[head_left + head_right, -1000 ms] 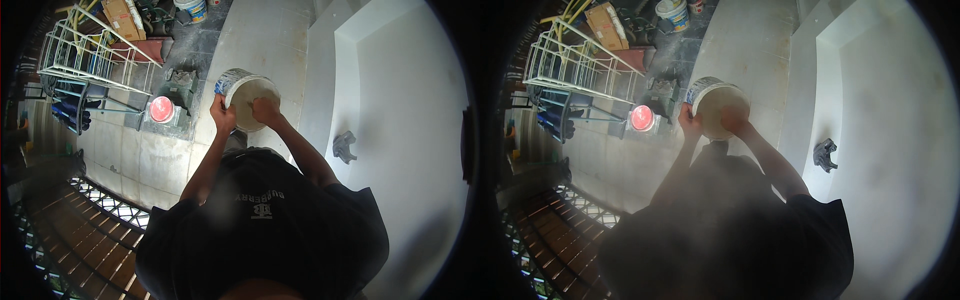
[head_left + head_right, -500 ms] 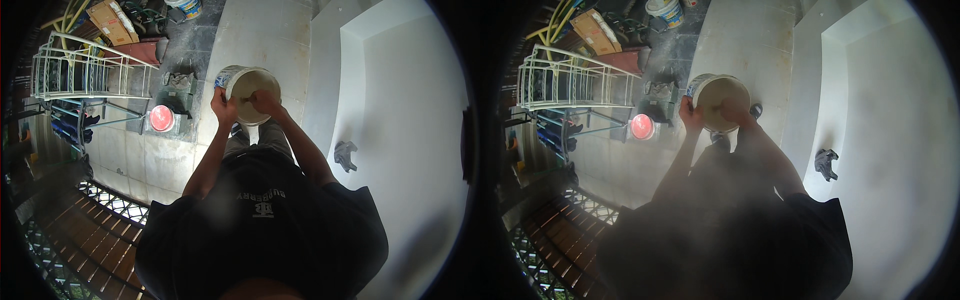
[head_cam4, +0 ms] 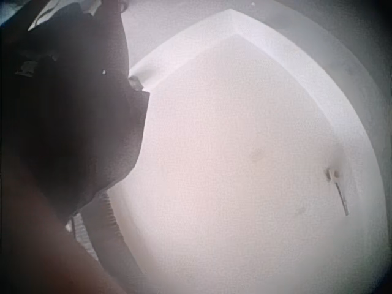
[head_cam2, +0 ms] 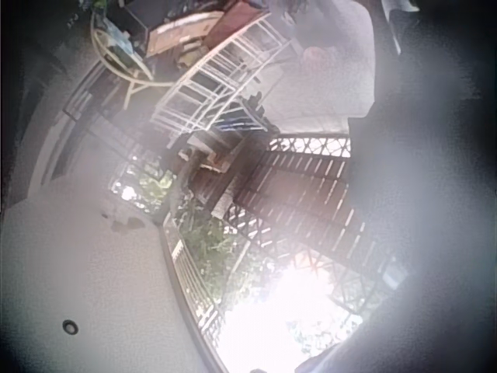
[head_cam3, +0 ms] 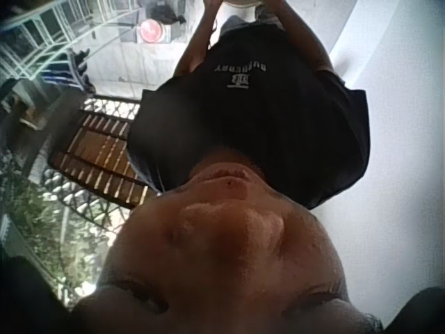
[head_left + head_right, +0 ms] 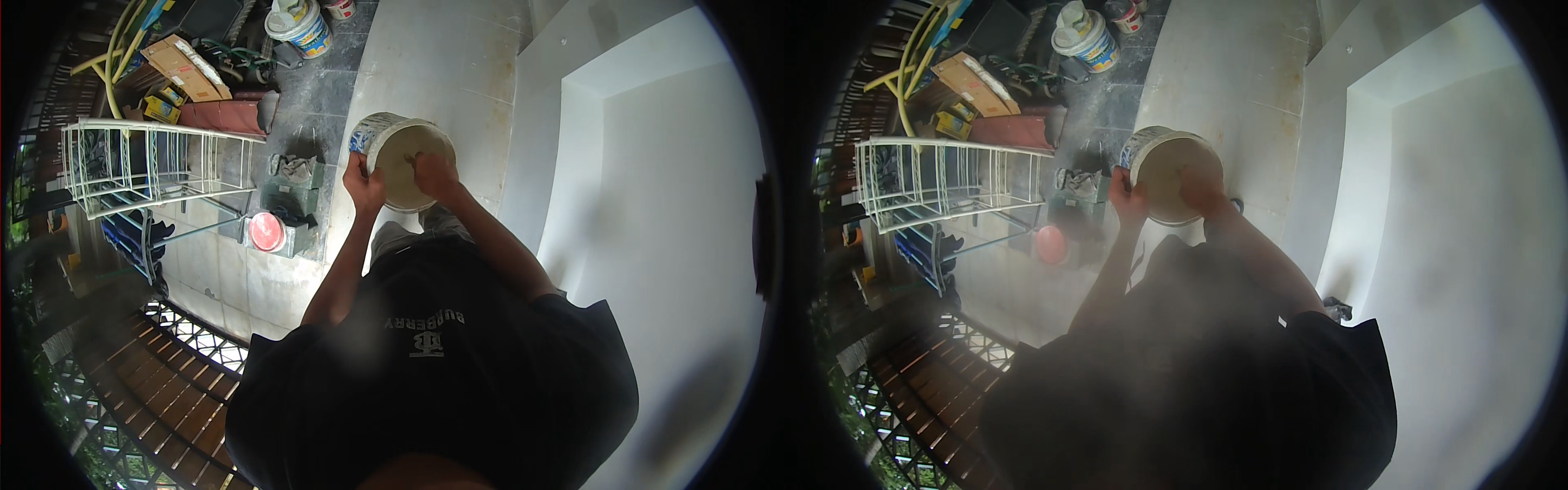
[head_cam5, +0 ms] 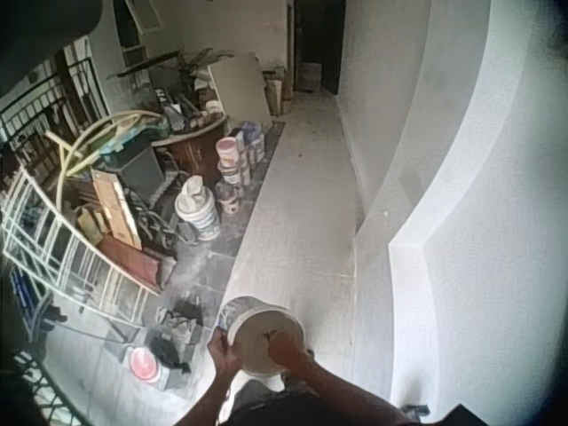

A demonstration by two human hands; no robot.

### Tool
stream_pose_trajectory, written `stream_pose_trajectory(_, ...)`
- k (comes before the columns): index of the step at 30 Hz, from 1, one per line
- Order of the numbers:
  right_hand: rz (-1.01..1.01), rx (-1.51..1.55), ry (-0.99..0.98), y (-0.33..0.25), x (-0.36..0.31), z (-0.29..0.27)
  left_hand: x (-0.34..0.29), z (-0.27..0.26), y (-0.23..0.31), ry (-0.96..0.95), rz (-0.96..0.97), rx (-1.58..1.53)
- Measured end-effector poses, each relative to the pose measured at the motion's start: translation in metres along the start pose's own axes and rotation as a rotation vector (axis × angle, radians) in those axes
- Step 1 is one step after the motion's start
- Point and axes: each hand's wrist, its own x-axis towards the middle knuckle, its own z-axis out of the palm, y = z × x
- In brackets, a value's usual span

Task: Mixing paint in a bucket with a stick.

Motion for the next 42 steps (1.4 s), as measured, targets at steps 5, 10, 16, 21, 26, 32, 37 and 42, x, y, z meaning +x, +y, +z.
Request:
stream_pose_trajectory(5,-0.108,0.02,-0.151,0.028,0.05,-0.038,0.039,0.049,0.011,0.049,0.031,-0.032)
stream_pose_trajectory(10,-0.125,0.003,-0.223,0.043,0.098,-0.058,0.083,0.085,0.013,0.07,0.047,-0.047)
stream_pose_trajectory(16,-0.157,-0.026,-0.271,0.051,0.165,-0.084,0.146,0.121,0.005,0.011,-0.004,-0.037)
stream_pose_trajectory(21,-0.025,-0.135,-0.25,0.074,0.237,-0.076,0.22,0.15,-0.016,-0.101,-0.003,-0.059)
stream_pose_trajectory(26,0.023,-0.112,-0.152,0.082,0.311,-0.091,0.303,0.182,-0.034,-0.176,-0.051,-0.136)
stream_pose_trajectory(32,0.143,-0.079,-0.067,0.06,0.393,-0.116,0.4,0.2,-0.023,-0.233,0.046,-0.056)
stream_pose_trajectory(37,0.041,-0.044,-0.021,0.056,0.463,-0.134,0.462,0.228,-0.017,-0.241,0.083,-0.02)
stream_pose_trajectory(42,0.048,-0.031,-0.04,0.082,0.523,-0.144,0.519,0.261,-0.027,-0.253,0.069,-0.058)
